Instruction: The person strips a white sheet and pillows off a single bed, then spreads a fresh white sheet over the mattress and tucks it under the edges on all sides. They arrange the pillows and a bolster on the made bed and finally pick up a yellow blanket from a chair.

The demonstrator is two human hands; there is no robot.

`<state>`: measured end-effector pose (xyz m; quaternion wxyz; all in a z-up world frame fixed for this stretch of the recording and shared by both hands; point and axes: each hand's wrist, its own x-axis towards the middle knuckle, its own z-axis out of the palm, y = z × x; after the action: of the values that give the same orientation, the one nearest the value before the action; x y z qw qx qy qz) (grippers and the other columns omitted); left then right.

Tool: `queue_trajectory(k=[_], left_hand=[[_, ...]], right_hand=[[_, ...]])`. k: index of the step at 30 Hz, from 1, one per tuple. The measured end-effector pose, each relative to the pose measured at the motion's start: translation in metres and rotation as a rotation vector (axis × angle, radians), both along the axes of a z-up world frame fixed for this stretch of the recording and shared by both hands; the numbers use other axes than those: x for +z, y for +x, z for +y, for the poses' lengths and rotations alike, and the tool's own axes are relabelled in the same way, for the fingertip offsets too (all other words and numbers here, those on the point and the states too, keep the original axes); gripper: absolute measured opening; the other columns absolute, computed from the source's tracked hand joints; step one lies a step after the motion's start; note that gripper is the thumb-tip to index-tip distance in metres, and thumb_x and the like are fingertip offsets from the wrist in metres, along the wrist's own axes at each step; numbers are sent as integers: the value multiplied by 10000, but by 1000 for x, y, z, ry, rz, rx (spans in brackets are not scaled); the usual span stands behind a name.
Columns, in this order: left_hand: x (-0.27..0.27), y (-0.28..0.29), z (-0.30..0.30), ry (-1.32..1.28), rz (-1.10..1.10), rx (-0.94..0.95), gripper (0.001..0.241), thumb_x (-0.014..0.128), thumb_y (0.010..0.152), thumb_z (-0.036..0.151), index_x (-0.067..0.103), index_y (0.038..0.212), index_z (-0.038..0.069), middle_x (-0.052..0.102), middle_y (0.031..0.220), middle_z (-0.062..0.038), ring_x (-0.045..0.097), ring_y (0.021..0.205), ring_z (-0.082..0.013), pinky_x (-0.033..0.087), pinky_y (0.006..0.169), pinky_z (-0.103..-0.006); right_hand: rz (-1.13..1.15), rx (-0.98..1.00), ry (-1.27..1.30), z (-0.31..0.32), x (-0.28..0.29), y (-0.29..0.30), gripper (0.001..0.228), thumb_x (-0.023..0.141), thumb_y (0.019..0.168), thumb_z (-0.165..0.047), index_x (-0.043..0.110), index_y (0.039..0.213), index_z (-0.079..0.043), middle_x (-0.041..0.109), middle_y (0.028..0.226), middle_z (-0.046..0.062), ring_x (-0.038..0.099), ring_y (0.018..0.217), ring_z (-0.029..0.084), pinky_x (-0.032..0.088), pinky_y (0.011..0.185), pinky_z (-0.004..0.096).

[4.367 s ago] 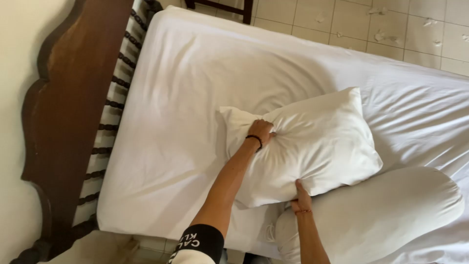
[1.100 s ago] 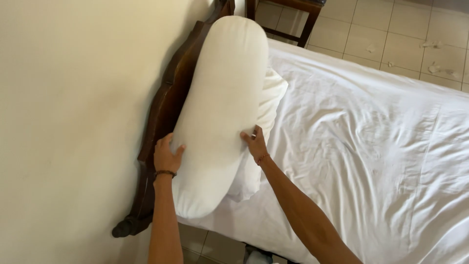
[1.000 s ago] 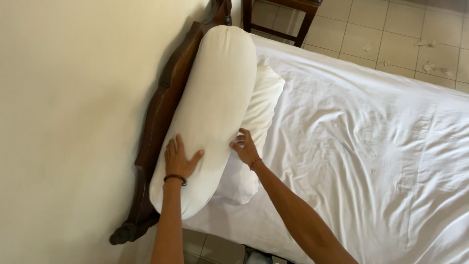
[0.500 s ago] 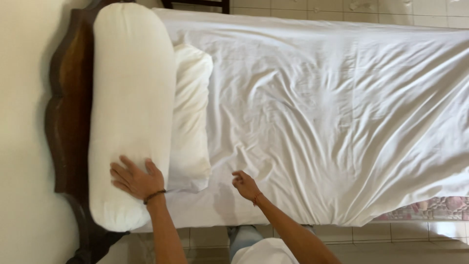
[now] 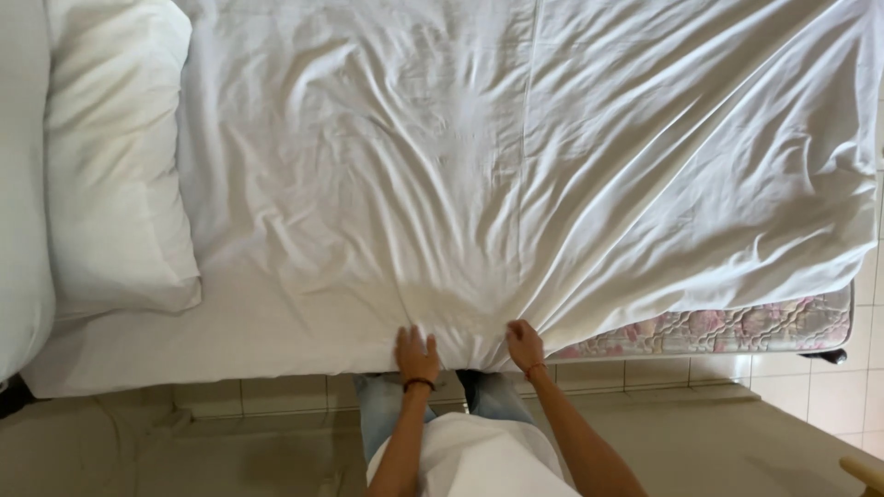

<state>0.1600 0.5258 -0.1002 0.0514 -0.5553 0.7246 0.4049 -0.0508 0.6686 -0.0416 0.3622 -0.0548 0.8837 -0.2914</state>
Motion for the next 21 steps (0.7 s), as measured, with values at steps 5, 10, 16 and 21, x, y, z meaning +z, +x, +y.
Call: queue_trajectory(k=[5,10,16,21], left_hand=[[25,-56,76,103,-138,-122,632,554,967,434,460,1494,100,86,1674,-195,87,1528,-380,124,1209,-579],[42,-59,58,234,-193,-155,637,570,970,391,436,1528,116,68,1700,-152,49,1553,-339,118,1215,-602],[19,-34,69,151,15,-96,466,574,967,217,568,1409,69,183,1695,-114,147,1549,-285,174,1222,-544],[41,-55,117,6,-3,230,230,635,934,160,681,1127,42,218,1665,-155,190,1543,-333,199,1244,-536]], right_hand=[[225,56,318,109,-64,-49,356,689,862,-171,691,1195,-45,688,1143,180,631,1104,340,514,964,434],[284,-303,388,116,-85,-68,587,765,843,-189,533,1330,43,576,1218,233,551,1139,374,496,947,478],[-468,-940,-93,95,-107,-104,502,629,988,-333,540,1353,1,639,1294,135,610,1129,297,535,946,419],[-621,-894,-579,87,-77,-133,451,555,1000,-259,525,1373,-8,620,1342,138,599,1216,323,497,1063,457]])
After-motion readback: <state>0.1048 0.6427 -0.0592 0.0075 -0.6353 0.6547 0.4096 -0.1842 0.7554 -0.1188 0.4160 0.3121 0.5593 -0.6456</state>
